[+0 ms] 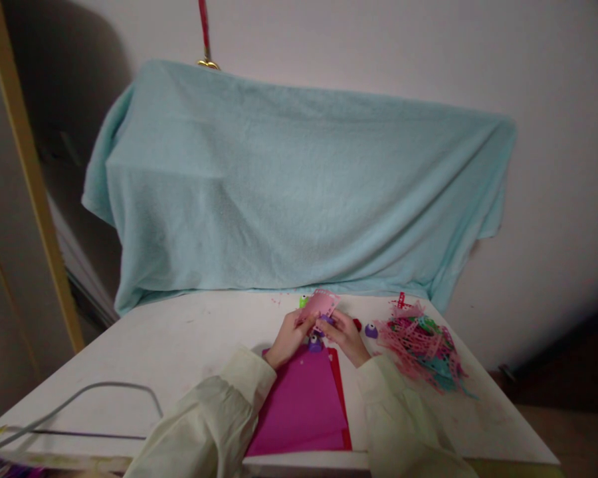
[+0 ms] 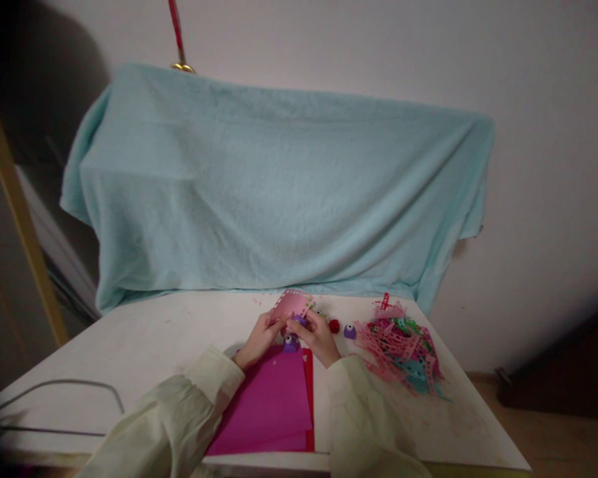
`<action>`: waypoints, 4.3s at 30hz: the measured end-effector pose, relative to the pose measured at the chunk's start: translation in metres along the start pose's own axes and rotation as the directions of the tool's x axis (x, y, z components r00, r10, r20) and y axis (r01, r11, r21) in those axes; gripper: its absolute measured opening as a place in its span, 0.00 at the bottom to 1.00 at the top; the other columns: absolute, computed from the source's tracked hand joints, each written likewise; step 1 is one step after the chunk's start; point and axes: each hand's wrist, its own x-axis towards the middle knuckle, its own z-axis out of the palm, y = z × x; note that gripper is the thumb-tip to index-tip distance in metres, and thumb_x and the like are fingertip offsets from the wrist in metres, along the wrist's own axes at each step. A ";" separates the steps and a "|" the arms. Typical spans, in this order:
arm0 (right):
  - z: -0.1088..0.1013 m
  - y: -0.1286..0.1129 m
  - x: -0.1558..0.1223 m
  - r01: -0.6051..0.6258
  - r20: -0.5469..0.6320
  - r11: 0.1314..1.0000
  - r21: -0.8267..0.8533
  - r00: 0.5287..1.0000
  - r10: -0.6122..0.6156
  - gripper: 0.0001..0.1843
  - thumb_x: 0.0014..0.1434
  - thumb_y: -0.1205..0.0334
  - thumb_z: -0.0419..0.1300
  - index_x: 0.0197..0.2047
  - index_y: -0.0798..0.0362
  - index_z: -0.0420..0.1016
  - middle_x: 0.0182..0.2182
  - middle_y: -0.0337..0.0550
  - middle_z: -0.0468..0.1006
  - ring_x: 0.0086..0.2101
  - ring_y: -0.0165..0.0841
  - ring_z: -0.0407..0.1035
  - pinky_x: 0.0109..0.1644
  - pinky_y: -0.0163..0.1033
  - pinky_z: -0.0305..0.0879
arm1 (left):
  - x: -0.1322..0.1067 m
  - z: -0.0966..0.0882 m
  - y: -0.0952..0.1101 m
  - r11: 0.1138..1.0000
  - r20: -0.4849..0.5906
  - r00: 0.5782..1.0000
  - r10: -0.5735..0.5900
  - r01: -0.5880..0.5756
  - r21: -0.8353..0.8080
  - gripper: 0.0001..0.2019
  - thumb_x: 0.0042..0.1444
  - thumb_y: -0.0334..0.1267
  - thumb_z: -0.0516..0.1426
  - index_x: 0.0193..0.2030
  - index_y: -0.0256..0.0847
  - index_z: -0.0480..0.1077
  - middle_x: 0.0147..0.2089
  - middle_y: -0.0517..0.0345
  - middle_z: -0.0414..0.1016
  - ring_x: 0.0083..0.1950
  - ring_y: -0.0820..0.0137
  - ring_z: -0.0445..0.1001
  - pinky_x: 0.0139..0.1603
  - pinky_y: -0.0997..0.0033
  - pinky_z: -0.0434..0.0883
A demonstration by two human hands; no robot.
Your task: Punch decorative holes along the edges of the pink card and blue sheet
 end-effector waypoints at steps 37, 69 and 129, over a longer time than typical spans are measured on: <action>-0.003 0.010 0.004 -0.042 -0.051 0.997 -0.057 0.998 0.039 0.17 0.49 0.48 0.63 0.35 0.53 0.71 0.19 0.32 0.62 0.19 0.23 0.51 0.21 0.31 0.45 | 0.002 0.002 -0.008 0.995 -0.002 0.996 -0.091 0.091 -0.040 0.22 0.55 0.54 0.51 0.22 0.35 0.66 0.20 0.60 0.66 0.23 0.73 0.63 0.26 0.75 0.59; -0.003 0.024 0.002 0.242 0.062 0.666 -0.706 0.957 -0.283 0.10 0.55 0.55 0.60 0.40 0.48 0.73 0.34 0.42 0.74 0.35 0.36 0.68 0.40 0.38 0.60 | 0.004 -0.002 -0.001 0.998 -0.269 0.962 -0.038 0.023 -0.058 0.21 0.53 0.54 0.53 0.23 0.36 0.63 0.21 0.64 0.62 0.24 0.75 0.60 0.26 0.76 0.57; -0.016 0.011 0.006 -0.009 -0.115 0.991 0.135 0.993 0.025 0.21 0.47 0.59 0.67 0.45 0.49 0.70 0.37 0.41 0.75 0.32 0.31 0.68 0.33 0.36 0.63 | 0.002 -0.001 0.000 0.958 -0.247 0.956 0.158 -0.087 0.275 0.18 0.58 0.47 0.50 0.26 0.36 0.69 0.23 0.61 0.67 0.25 0.74 0.63 0.27 0.77 0.58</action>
